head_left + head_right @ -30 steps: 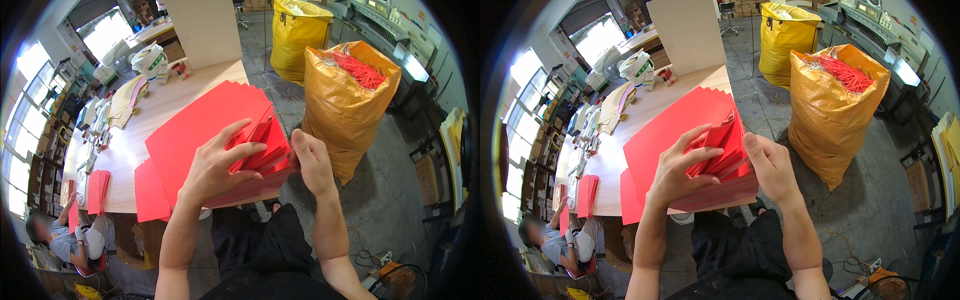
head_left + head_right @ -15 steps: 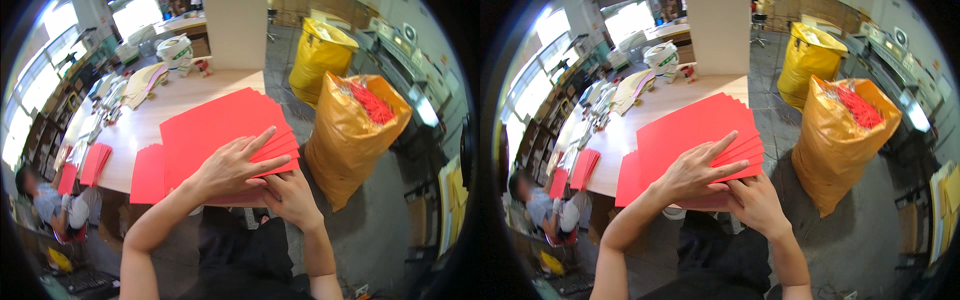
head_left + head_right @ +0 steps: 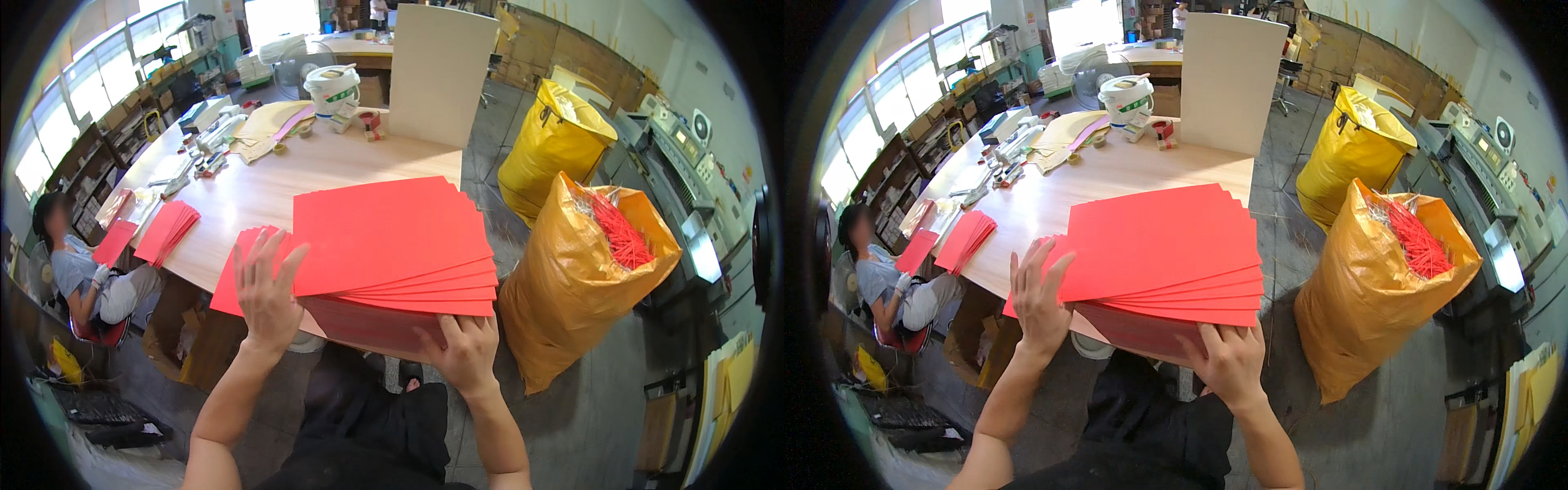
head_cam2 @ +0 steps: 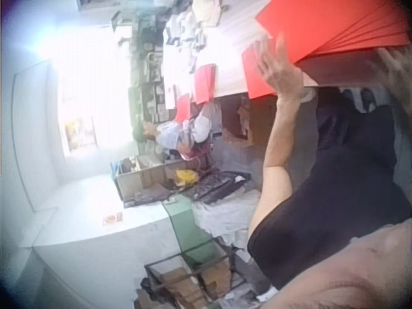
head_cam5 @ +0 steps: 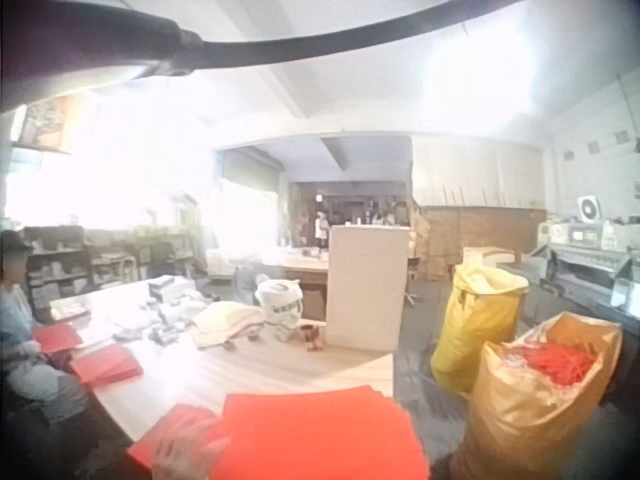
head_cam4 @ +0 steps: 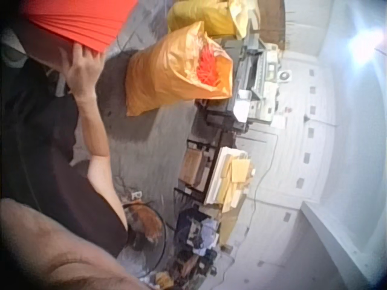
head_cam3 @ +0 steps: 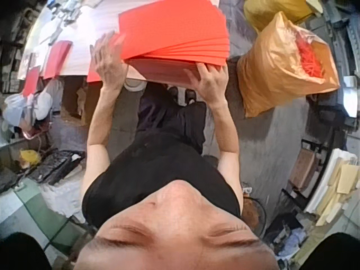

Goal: The person counts red paper sheets by hand from a large stack and places the smaller groups onto a separate pile on the table.

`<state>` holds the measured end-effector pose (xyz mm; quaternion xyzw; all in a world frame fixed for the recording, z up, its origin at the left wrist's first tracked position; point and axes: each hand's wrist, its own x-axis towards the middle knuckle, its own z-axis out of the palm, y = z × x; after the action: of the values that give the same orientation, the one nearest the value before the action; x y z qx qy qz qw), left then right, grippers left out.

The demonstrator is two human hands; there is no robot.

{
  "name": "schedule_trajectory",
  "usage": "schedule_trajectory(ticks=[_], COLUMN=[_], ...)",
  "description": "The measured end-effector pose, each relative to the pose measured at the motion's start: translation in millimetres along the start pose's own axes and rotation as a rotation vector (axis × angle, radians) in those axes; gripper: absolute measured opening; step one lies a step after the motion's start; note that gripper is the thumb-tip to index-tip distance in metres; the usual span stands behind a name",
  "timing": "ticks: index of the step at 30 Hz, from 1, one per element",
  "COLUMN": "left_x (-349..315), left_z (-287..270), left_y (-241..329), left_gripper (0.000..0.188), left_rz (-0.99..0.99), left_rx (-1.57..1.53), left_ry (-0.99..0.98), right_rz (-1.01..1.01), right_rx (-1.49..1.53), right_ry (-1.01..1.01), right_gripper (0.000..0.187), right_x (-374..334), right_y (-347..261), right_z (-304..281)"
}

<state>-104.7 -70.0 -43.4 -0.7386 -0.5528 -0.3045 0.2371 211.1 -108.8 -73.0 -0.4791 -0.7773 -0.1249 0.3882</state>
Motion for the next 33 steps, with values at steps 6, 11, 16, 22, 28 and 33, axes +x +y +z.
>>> schedule_trajectory(ticks=[6, 11, 16, 22, 28, 33], left_x=[-14, -49, -96, -40, -46, -86], left_z=[-14, -31, 0, -23, -32, -48], left_y=[14, 46, 20, 50, 54, -2], left_gripper=[0.032, 0.025, 0.04, 0.044, 0.039, 0.041], left_rz=[0.088, 0.044, -0.83, -1.19, -1.132, -1.166], left_rx=[-0.197, -0.452, -1.399, -2.104, -2.053, -1.959], left_ry=[0.086, 0.115, -0.009, -0.388, -0.377, -0.032], right_rz=[-0.085, -0.067, -0.041, -0.043, -0.042, -0.059], right_rx=[-0.094, -0.04, 0.017, -0.002, -0.015, -0.177], right_ry=[0.079, 0.107, 0.103, 0.073, 0.012, -0.05], right_gripper=[0.039, 0.035, 0.031, 0.036, 0.058, 0.054], right_x=[-8, -23, -18, -18, -17, -11], right_y=[15, 18, 12, 13, 12, 10], right_z=[15, 23, 25, 20, 10, 8])
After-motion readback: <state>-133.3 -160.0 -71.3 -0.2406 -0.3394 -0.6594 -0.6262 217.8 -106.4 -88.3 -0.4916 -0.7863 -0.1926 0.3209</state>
